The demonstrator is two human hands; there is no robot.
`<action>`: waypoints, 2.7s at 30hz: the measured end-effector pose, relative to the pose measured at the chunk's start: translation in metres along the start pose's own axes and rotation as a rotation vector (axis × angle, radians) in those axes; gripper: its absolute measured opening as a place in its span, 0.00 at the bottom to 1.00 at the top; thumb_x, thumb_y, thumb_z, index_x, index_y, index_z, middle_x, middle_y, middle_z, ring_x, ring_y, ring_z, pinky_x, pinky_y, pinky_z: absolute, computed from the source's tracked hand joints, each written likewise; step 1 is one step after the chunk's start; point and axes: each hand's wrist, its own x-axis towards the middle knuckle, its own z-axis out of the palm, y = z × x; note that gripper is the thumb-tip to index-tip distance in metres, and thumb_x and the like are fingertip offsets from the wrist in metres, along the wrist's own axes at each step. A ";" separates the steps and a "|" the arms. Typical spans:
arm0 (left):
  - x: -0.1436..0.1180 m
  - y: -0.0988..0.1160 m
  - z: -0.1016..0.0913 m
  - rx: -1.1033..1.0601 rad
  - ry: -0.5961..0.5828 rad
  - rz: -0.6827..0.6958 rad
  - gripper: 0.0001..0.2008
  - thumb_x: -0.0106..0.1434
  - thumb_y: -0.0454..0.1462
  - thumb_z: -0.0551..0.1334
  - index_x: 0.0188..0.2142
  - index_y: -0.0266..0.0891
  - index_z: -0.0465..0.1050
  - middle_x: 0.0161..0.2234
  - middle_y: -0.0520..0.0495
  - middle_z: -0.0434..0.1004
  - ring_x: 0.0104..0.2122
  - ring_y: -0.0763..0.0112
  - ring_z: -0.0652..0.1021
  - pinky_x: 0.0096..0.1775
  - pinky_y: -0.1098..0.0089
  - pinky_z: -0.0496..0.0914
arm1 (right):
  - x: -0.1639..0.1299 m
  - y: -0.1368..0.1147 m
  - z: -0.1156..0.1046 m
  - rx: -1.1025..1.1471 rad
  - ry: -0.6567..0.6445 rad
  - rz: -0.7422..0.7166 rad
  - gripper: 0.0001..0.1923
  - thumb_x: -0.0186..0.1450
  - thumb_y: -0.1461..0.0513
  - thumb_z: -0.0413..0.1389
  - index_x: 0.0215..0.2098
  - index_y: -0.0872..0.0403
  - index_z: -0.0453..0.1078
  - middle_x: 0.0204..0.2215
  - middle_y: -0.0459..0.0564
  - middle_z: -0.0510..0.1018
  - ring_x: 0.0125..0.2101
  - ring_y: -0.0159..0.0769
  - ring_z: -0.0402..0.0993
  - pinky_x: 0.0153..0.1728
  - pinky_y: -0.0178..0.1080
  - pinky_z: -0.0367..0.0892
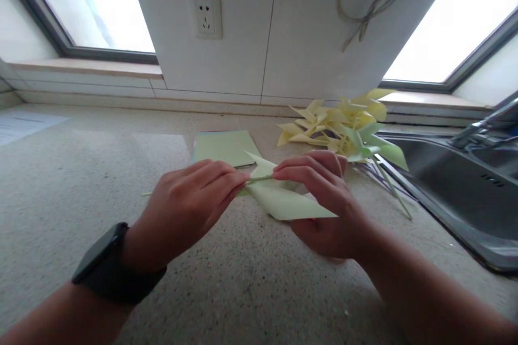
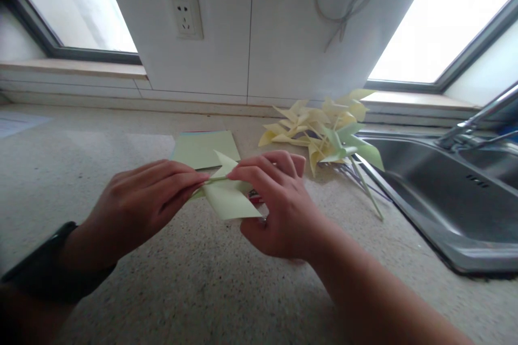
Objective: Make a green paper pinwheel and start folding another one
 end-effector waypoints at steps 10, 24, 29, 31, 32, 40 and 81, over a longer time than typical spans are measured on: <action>-0.001 0.002 -0.002 -0.105 -0.015 0.074 0.08 0.71 0.37 0.60 0.48 0.41 0.75 0.42 0.48 0.82 0.38 0.67 0.80 0.40 0.66 0.74 | 0.001 -0.003 0.004 -0.072 0.114 -0.023 0.02 0.68 0.62 0.56 0.38 0.48 0.71 0.33 0.44 0.82 0.38 0.42 0.70 0.42 0.47 0.57; 0.000 0.003 -0.006 -0.163 -0.042 0.127 0.09 0.72 0.35 0.59 0.50 0.41 0.73 0.41 0.49 0.81 0.36 0.69 0.78 0.37 0.68 0.72 | -0.002 -0.006 0.005 -0.158 0.162 -0.021 0.06 0.62 0.61 0.65 0.32 0.48 0.72 0.30 0.41 0.81 0.36 0.40 0.69 0.44 0.48 0.54; 0.000 0.004 -0.006 -0.155 -0.044 0.152 0.10 0.71 0.35 0.60 0.50 0.39 0.73 0.41 0.49 0.80 0.37 0.68 0.78 0.37 0.67 0.73 | -0.002 -0.007 0.007 -0.179 0.188 0.002 0.06 0.62 0.61 0.65 0.30 0.48 0.72 0.30 0.40 0.81 0.36 0.40 0.69 0.45 0.49 0.52; 0.001 0.005 -0.006 -0.148 -0.039 0.158 0.10 0.71 0.35 0.60 0.50 0.39 0.74 0.41 0.48 0.80 0.37 0.67 0.78 0.37 0.66 0.73 | -0.002 -0.007 0.008 -0.181 0.195 -0.008 0.05 0.63 0.61 0.64 0.31 0.48 0.72 0.30 0.40 0.81 0.36 0.40 0.70 0.44 0.50 0.52; 0.002 0.005 -0.006 -0.143 -0.032 0.163 0.10 0.71 0.34 0.60 0.50 0.38 0.74 0.41 0.48 0.80 0.37 0.67 0.78 0.37 0.66 0.73 | -0.002 -0.007 0.008 -0.180 0.196 -0.013 0.05 0.64 0.60 0.63 0.32 0.48 0.72 0.30 0.41 0.81 0.36 0.40 0.70 0.44 0.51 0.52; 0.001 0.006 -0.005 -0.133 -0.020 0.174 0.10 0.71 0.34 0.59 0.50 0.37 0.74 0.41 0.47 0.81 0.37 0.66 0.79 0.36 0.65 0.75 | -0.003 -0.006 0.006 -0.171 0.167 -0.031 0.05 0.67 0.58 0.61 0.33 0.48 0.72 0.30 0.41 0.82 0.36 0.41 0.70 0.44 0.52 0.52; -0.009 -0.025 0.000 -0.185 -0.108 -0.133 0.10 0.71 0.38 0.59 0.50 0.42 0.75 0.41 0.48 0.78 0.38 0.69 0.77 0.41 0.67 0.70 | 0.004 0.021 0.001 -0.213 0.263 0.036 0.07 0.60 0.61 0.65 0.34 0.49 0.70 0.29 0.43 0.79 0.33 0.40 0.74 0.41 0.47 0.61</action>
